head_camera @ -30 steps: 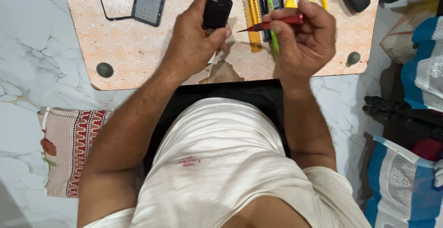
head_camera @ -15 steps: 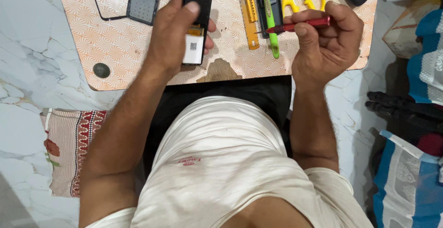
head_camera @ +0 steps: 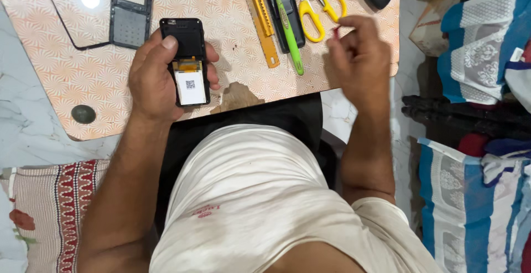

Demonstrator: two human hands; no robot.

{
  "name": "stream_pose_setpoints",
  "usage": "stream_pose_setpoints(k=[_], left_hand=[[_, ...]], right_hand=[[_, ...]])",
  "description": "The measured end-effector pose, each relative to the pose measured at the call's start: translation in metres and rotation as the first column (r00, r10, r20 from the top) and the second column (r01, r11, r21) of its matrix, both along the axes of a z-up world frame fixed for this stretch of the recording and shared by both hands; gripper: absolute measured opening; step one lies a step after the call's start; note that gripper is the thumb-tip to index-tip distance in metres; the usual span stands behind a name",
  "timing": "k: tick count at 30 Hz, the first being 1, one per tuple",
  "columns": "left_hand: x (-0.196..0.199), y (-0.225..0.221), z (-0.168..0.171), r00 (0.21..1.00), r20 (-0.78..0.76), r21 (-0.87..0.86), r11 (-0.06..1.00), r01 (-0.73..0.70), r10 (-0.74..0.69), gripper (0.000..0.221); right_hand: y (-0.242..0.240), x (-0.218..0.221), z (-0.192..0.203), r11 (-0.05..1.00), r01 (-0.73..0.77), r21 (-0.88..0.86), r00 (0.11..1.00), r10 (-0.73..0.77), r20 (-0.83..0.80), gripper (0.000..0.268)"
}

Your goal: The person disassembles a mobile phone using a screwdriver and a plastic prying tool, then cleans the internal electronics with a brush and liquid from a bottle.

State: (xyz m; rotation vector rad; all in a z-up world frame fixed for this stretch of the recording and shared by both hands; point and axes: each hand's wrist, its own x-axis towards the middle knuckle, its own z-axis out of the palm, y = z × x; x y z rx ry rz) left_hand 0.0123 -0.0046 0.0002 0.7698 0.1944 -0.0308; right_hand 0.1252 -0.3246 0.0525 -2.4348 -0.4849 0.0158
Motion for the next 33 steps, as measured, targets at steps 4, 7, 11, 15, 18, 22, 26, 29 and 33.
stream_pose_setpoints(k=[4,7,11,15,18,22,26,29,33], left_hand=[[-0.002,0.000,-0.005,1.000,0.031,0.013,1.000,-0.002,0.001,0.036],[-0.004,-0.001,-0.006,0.998,0.064,0.027,1.000,0.002,-0.004,0.036],[-0.004,-0.003,-0.003,0.998,0.064,0.036,0.999,-0.005,0.002,0.035],[-0.004,-0.003,-0.001,0.998,0.058,-0.005,1.000,-0.016,0.016,0.034],[-0.002,-0.003,-0.003,0.996,0.091,-0.004,1.000,-0.004,0.005,0.033],[-0.002,-0.005,-0.004,0.996,0.093,0.092,0.995,-0.024,0.015,0.034],[-0.001,-0.007,-0.003,0.993,0.112,0.136,0.990,-0.045,0.029,0.033],[-0.003,-0.005,-0.003,0.990,0.136,0.173,0.983,-0.055,0.031,0.033],[-0.002,-0.004,-0.005,0.987,0.159,0.164,0.985,-0.051,0.025,0.033]], right_hand=[[0.017,-0.021,-0.005,0.999,-0.040,-0.018,0.999,0.039,-0.033,0.027],[0.017,-0.017,-0.005,0.998,-0.030,-0.063,0.992,0.038,0.123,0.023],[0.016,-0.002,-0.010,0.992,-0.046,-0.115,0.953,0.078,0.294,0.022],[0.021,-0.001,-0.011,0.989,-0.037,-0.143,0.931,0.086,0.354,0.019],[0.028,-0.003,-0.005,0.996,-0.070,-0.056,0.934,0.085,0.347,0.016],[0.054,-0.002,0.002,0.962,-0.270,-0.022,0.920,0.265,0.290,0.023],[0.097,-0.001,0.007,0.940,-0.318,-0.126,0.898,0.342,0.279,0.023],[0.114,0.005,0.013,0.927,-0.317,-0.201,0.895,0.363,0.260,0.022],[0.124,0.006,0.012,0.933,-0.270,-0.238,0.923,0.321,0.213,0.020]])
